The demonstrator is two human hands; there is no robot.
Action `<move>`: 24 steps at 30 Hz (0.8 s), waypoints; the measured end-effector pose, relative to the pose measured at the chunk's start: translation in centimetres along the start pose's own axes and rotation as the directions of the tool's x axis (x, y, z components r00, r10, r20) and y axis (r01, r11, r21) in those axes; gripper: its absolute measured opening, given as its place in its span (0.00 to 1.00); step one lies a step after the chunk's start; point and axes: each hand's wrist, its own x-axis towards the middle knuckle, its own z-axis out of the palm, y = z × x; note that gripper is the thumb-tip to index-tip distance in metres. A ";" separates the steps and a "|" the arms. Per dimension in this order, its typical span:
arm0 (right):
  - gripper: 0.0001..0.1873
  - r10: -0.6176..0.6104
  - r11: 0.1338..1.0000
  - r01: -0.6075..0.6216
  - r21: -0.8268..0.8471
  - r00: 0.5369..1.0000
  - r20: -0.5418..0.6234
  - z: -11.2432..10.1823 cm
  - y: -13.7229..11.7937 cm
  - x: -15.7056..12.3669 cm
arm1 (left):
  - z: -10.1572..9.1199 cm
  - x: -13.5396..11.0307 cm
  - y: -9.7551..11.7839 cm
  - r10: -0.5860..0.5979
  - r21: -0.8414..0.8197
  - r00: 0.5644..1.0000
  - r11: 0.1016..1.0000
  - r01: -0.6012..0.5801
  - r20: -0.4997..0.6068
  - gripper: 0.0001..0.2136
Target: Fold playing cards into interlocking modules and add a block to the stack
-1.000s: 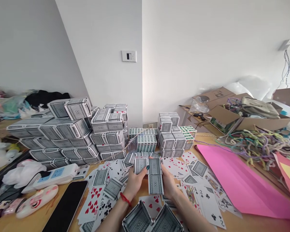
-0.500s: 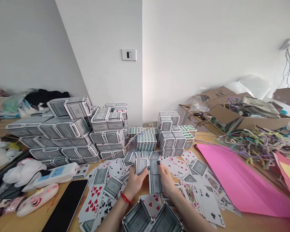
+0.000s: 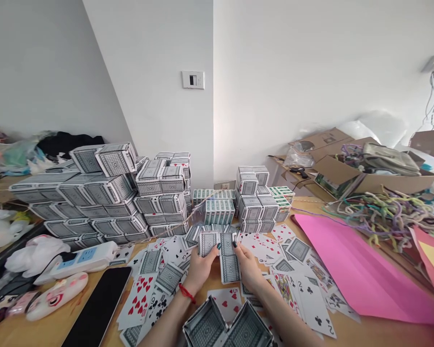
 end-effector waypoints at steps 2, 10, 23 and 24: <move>0.19 -0.032 0.999 0.031 -0.028 0.999 -0.027 -0.2 0.4 0.3 | 0.0 -0.1 0.2 0.026 0.044 0.999 0.999 -0.027 0.025 0.08; 0.19 -0.060 0.998 0.060 0.002 0.998 0.023 -0.1 -0.5 0.5 | 0.0 0.1 0.4 0.064 0.063 0.998 0.996 -0.064 -0.001 0.09; 0.22 -0.221 0.937 0.186 -0.297 0.971 -0.088 -1.4 -1.3 1.0 | -0.6 0.3 0.7 -0.041 -0.109 0.986 0.992 0.059 0.163 0.10; 0.22 -0.234 0.930 0.193 -0.312 0.967 -0.098 -1.6 -1.4 1.0 | -0.7 0.1 0.8 -0.058 -0.162 0.973 0.982 0.095 0.222 0.11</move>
